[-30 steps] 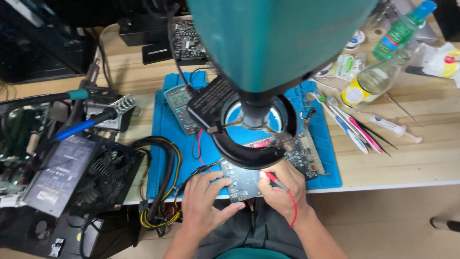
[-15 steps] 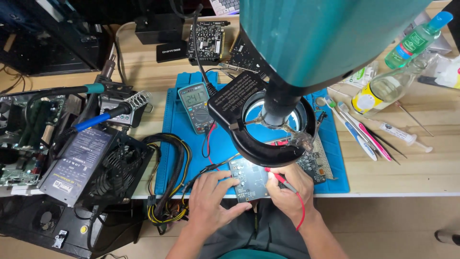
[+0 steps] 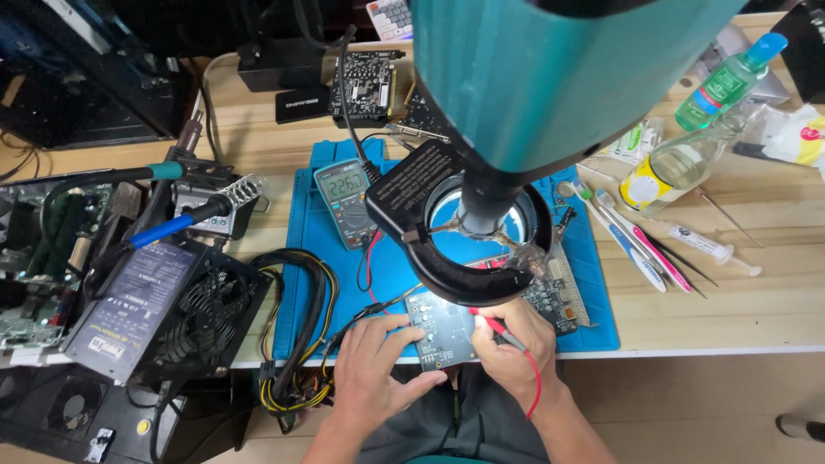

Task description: Testing a graphics card circuit board using a multimeter and probes under a magnifying lens to diagnose issues.

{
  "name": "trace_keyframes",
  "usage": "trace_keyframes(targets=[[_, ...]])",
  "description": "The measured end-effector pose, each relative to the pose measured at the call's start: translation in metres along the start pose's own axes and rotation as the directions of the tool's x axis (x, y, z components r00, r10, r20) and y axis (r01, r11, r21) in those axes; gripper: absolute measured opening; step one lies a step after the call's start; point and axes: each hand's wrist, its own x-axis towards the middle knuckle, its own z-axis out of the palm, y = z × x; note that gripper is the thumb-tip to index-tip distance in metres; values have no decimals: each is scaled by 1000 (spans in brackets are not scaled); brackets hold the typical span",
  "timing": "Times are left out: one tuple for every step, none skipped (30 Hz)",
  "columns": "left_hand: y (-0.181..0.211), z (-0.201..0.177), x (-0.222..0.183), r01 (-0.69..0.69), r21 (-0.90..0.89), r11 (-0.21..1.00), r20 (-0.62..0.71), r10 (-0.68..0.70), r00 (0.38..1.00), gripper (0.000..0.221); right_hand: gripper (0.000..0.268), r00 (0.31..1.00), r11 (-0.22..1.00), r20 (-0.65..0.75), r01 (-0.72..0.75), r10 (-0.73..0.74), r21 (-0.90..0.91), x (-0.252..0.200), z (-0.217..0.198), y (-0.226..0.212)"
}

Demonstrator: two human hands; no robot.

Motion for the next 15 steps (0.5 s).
trace_keyframes(targets=[[1,0,1,5,-3,1000,-8,-5,1000,57,14,1000,1000,1,-9,9,1,0,-1,0],[1,0,2,-2,-9,1000,-8,2,1000,57,14,1000,1000,-3,-9,9,-7,0,-1,1],[2,0,2,2,-9,1000,-10,-2,1000,58,14,1000,1000,-7,-8,8,-1,1,-1,1],[2,0,2,6,-8,1000,-11,-6,1000,58,14,1000,1000,-10,-8,8,6,1,0,1],[2,1,2,0,-13,1000,-11,0,1000,58,14,1000,1000,-14,-9,9,-1,1,-1,1],[1,2,2,2,-8,1000,-16,-2,1000,58,12,1000,1000,-7,-17,17,20,1,-2,1],[1,3,1,5,-4,1000,-22,-5,1000,59,10,1000,999,0,-25,25,40,1,-2,1],[0,3,1,1,-6,1000,-21,-1,1000,59,10,1000,999,-3,-26,26,36,2,-3,1],[-1,4,0,4,3,1000,-16,-4,1000,59,10,1000,999,1,-25,25,48,2,-3,1],[-1,5,-1,8,13,1000,-11,-8,1000,59,10,1000,998,6,-24,23,60,2,-4,1],[-2,5,-1,5,10,1000,-10,-5,1000,59,10,1000,998,5,-25,25,57,1,-3,2],[-2,6,-1,4,11,1000,-15,-4,1000,59,10,1000,998,9,-27,27,52,0,-2,3],[-2,6,-2,2,11,1000,-21,-2,1000,59,11,999,998,14,-29,29,47,-1,-1,4],[-3,7,-2,1,10,1000,-20,-1,1000,59,11,999,999,13,-30,30,46,-1,-1,5],[-4,8,-3,0,11,1000,-13,0,1000,60,10,999,999,16,-30,30,45,-1,-1,6]])
